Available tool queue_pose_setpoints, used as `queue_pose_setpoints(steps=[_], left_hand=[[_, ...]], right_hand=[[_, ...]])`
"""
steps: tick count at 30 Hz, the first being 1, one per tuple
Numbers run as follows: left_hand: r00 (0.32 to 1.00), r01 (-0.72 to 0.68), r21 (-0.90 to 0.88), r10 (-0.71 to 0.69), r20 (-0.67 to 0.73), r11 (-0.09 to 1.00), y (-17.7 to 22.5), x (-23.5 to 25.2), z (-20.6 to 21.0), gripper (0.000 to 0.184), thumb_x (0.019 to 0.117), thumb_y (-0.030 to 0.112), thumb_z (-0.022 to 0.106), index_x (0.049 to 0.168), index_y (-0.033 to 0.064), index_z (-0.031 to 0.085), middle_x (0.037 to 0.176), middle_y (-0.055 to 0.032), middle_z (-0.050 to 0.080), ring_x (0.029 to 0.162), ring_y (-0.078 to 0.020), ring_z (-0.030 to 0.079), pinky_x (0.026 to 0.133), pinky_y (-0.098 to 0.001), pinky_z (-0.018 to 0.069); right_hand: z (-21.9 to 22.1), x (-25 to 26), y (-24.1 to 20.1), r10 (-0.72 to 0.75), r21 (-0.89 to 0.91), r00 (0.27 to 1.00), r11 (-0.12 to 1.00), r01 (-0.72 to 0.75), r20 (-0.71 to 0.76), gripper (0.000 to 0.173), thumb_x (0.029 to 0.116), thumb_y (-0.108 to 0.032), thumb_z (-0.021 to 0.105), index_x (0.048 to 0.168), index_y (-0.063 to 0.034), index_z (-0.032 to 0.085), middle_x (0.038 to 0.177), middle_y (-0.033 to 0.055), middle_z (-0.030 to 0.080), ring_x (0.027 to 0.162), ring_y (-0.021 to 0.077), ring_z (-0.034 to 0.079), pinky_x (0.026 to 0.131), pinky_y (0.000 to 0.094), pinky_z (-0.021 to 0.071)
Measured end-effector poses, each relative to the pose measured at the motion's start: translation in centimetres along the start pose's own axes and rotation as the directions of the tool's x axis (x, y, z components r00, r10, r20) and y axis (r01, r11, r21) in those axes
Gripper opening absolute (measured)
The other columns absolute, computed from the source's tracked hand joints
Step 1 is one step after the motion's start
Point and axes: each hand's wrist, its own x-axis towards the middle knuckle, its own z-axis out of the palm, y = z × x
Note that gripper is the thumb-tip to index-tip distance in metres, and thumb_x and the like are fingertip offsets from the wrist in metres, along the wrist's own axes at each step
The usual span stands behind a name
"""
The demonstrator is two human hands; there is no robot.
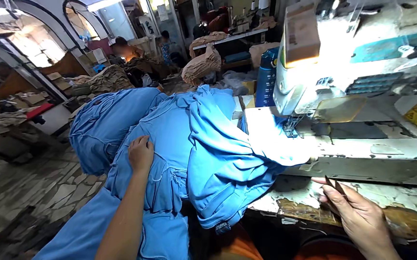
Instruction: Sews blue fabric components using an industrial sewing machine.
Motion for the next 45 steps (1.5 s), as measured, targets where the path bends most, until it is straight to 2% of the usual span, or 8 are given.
queue_pose_setpoints(steps=[20, 39, 45], left_hand=[[1.0, 0.019, -0.037, -0.018, 0.01, 0.999, 0.49, -0.17, -0.53, 0.032, 0.1047, 0.012, 0.051, 0.131, 0.0004, 0.067, 0.14, -0.0231, 0.06, 0.136, -0.0447, 0.05, 0.113, -0.0625, 0.0363], [0.999, 0.038, -0.007, -0.038, 0.012, 0.999, 0.6, -0.11, -0.52, 0.032, 0.105, 0.014, 0.052, 0.131, 0.0035, 0.068, 0.141, -0.0196, 0.061, 0.137, -0.0419, 0.051, 0.113, -0.0595, 0.0367], [1.0, 0.018, -0.011, -0.018, 0.0, 1.0, 0.67, -0.22, -0.59, 0.032, 0.1047, 0.012, 0.051, 0.13, 0.0015, 0.068, 0.139, -0.0215, 0.062, 0.135, -0.0435, 0.052, 0.114, -0.0599, 0.0361]], right_hand=[[0.03, -0.25, -0.06, -0.016, -0.044, 1.0, 0.999, 0.016, -0.002, 0.029, 0.1032, -0.017, 0.054, 0.107, 0.0047, 0.072, 0.088, -0.0075, 0.07, 0.076, -0.0131, 0.06, 0.072, 0.0054, 0.0511], [0.09, -0.36, 0.14, -0.035, -0.049, 0.999, 0.998, 0.034, -0.015, 0.029, 0.1028, -0.017, 0.055, 0.106, 0.0053, 0.072, 0.086, -0.0064, 0.069, 0.075, -0.013, 0.06, 0.072, 0.0055, 0.0509], [0.27, -0.36, 0.25, -0.076, -0.084, 0.997, 0.994, 0.075, -0.009, 0.031, 0.1027, -0.018, 0.055, 0.106, 0.0077, 0.072, 0.088, -0.001, 0.072, 0.077, -0.0121, 0.06, 0.075, 0.0056, 0.0508]])
